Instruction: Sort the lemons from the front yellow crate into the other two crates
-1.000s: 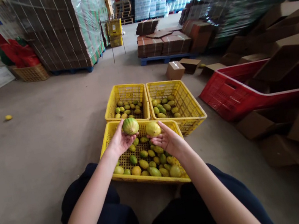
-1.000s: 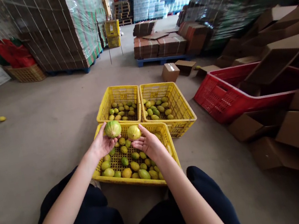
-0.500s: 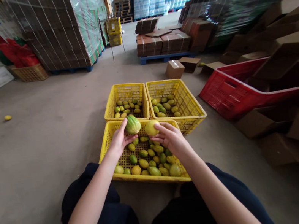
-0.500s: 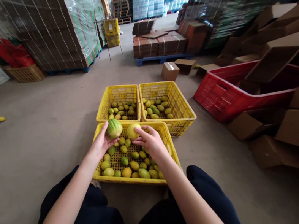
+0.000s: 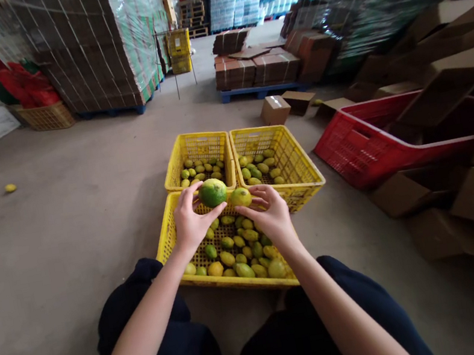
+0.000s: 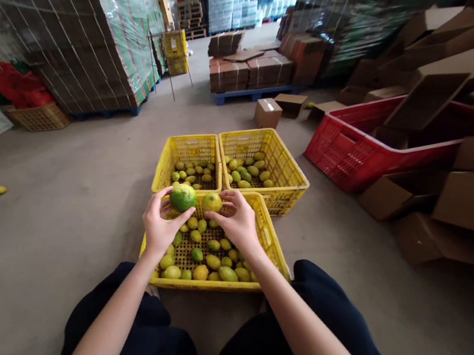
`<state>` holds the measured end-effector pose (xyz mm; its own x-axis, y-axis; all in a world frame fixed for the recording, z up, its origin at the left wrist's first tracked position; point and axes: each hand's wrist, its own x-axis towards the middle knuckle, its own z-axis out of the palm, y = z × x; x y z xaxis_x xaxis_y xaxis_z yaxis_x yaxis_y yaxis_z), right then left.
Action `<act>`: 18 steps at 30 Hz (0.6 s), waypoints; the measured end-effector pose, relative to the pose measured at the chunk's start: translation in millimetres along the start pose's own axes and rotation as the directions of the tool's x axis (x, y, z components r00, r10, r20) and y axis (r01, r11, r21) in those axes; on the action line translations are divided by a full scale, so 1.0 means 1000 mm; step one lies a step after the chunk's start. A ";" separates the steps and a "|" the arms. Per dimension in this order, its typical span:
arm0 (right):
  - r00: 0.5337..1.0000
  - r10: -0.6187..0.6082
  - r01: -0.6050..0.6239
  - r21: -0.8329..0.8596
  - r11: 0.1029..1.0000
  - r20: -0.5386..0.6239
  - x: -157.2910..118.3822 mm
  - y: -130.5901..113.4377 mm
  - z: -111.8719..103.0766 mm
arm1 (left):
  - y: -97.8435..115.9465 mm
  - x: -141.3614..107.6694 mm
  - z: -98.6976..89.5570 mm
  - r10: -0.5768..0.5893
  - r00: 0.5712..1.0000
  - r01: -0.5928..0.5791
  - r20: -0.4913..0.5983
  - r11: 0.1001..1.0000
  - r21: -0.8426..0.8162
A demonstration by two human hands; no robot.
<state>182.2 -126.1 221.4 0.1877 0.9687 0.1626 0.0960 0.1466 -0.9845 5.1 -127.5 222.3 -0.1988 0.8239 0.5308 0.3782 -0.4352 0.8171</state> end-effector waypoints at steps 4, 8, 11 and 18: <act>0.994 0.103 -0.107 0.123 0.987 0.040 0.000 -0.002 -0.001 | 0.004 0.004 0.001 -0.241 0.970 0.241 0.031 0.940 -0.242; 0.884 0.408 -0.468 0.400 0.788 0.230 0.005 -0.004 -0.004 | 0.002 0.011 0.001 -0.498 0.837 0.535 0.226 0.658 -0.531; 0.752 0.531 -0.660 0.462 0.593 0.392 0.008 -0.008 -0.005 | -0.001 0.015 0.000 -0.612 0.672 0.707 0.418 0.361 -0.608; 0.724 0.488 -0.689 0.473 0.549 0.488 0.008 -0.014 -0.005 | 0.009 0.016 -0.007 -0.558 0.556 0.718 0.616 -0.050 -0.694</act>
<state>187.4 -121.0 236.6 -0.2941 0.8703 -0.3950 -0.5387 -0.4923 -0.6836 -1.1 -120.7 239.6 0.2351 0.9248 -0.2991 -0.7890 0.3613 0.4969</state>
